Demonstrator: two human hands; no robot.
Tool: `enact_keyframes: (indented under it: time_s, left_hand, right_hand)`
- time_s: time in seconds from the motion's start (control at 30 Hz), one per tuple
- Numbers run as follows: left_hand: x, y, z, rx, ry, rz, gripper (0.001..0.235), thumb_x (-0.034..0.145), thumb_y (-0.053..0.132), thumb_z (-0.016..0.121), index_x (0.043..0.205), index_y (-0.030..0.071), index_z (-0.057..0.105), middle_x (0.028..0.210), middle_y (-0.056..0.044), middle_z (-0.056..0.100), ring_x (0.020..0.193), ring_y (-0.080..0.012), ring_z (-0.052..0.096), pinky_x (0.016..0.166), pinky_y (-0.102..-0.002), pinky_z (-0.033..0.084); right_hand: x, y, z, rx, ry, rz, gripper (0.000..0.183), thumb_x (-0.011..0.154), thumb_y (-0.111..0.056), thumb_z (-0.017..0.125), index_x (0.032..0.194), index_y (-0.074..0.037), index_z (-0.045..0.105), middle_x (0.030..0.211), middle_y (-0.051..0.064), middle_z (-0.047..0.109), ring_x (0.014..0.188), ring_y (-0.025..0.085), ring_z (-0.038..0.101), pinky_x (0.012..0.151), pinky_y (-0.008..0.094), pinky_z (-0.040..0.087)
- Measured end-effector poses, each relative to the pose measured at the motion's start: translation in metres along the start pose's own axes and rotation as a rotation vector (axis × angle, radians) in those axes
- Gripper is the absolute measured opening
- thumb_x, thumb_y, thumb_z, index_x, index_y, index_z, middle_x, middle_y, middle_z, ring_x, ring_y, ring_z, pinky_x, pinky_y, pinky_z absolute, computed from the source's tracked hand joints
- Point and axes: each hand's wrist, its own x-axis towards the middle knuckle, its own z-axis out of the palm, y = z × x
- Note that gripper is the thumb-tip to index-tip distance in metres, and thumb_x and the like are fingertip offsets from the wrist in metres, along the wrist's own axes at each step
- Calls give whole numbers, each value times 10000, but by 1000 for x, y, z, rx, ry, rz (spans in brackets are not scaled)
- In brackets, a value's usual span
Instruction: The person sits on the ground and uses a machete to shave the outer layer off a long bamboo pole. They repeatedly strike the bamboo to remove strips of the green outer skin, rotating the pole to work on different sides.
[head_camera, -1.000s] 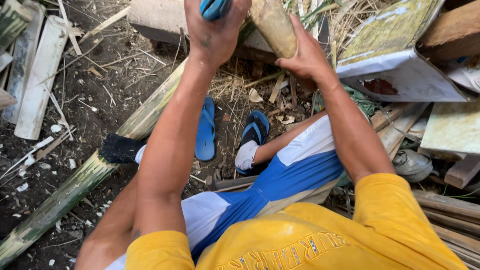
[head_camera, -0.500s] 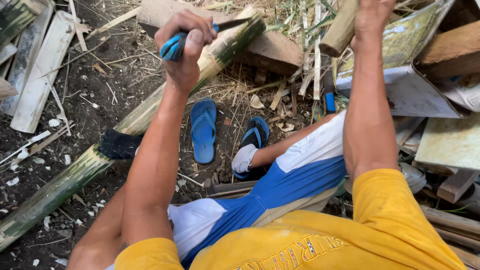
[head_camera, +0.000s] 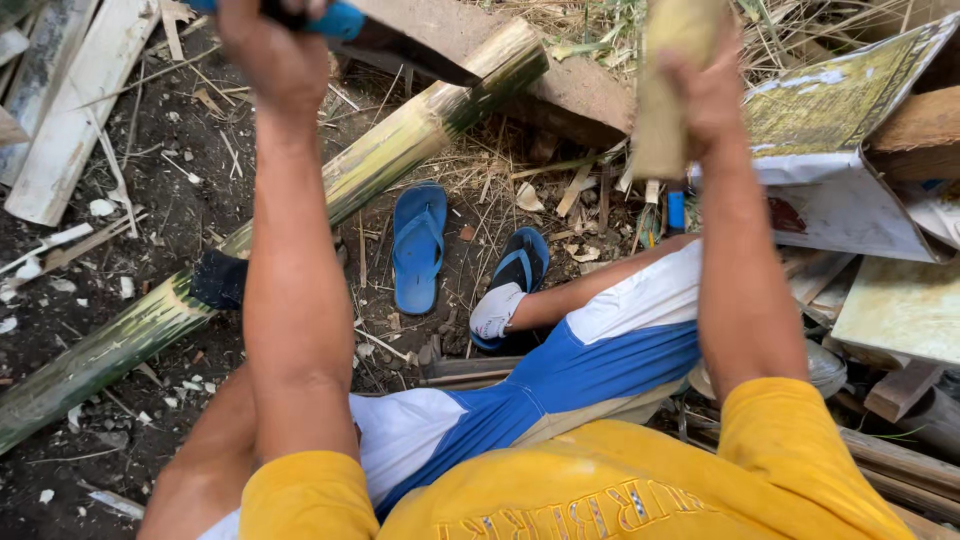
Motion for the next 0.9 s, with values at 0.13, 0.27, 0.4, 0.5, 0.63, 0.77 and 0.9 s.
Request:
enact_keyframes:
  time_s: [0.13, 0.27, 0.4, 0.5, 0.63, 0.77, 0.9]
  left_hand:
    - [-14, 66, 26, -492, 282, -151, 299, 1019, 240, 541, 758, 100, 502, 682, -24, 463, 608, -156, 500, 668, -357, 479]
    - [-18, 44, 70, 658, 60, 279, 140, 1105, 89, 635, 981, 30, 662, 821, -55, 684, 710, -153, 655, 667, -323, 522]
    - [-11, 42, 103, 133, -39, -18, 247, 1038, 86, 665, 803, 54, 595, 691, -62, 643, 601, -172, 626, 582, -335, 498]
    - [-7, 60, 80, -22, -4, -76, 239, 1044, 130, 655, 832, 54, 576, 695, -63, 613, 610, -176, 615, 567, -327, 505]
    - [-17, 83, 43, -185, 121, -78, 264, 1039, 203, 643, 832, 49, 585, 693, -69, 588, 609, -190, 591, 573, -371, 525]
    - [-35, 109, 45, -205, 153, -59, 273, 1036, 234, 655, 837, 69, 564, 717, -44, 570, 597, -148, 553, 612, -342, 493]
    - [-38, 97, 92, 278, 57, -79, 286, 1040, 209, 731, 847, 42, 603, 709, -33, 607, 609, -158, 608, 586, -335, 508]
  right_hand:
    - [37, -4, 1, 25, 265, 5, 1020, 918, -165, 855, 1653, -140, 148, 1458, 190, 578, 1193, 310, 694, 931, 462, 628]
    - [-45, 42, 132, -302, -244, 167, 1076, 824, -188, 845, 1650, -145, 157, 1445, 217, 569, 1166, 335, 677, 949, 477, 596]
    - [-76, 18, 164, -249, -377, 322, 1132, 726, -195, 843, 1633, -164, 166, 1428, 221, 545, 1068, 365, 680, 872, 491, 613]
    - [-67, 3, 132, -174, -259, 325, 1143, 725, -147, 808, 1644, -177, 128, 1411, 211, 569, 999, 339, 731, 740, 427, 686]
    - [-32, -10, 58, -1, 134, 196, 1054, 929, -202, 785, 1632, -164, 0, 1404, 247, 589, 1071, 343, 747, 802, 455, 653]
    - [-28, 20, 119, 2, 97, 67, 1060, 847, -227, 775, 1616, -130, 52, 1399, 240, 585, 1117, 322, 711, 882, 418, 609]
    - [-122, 49, 208, -283, -454, 122, 1129, 737, -282, 794, 1614, -98, 108, 1414, 232, 577, 1190, 302, 657, 983, 371, 533]
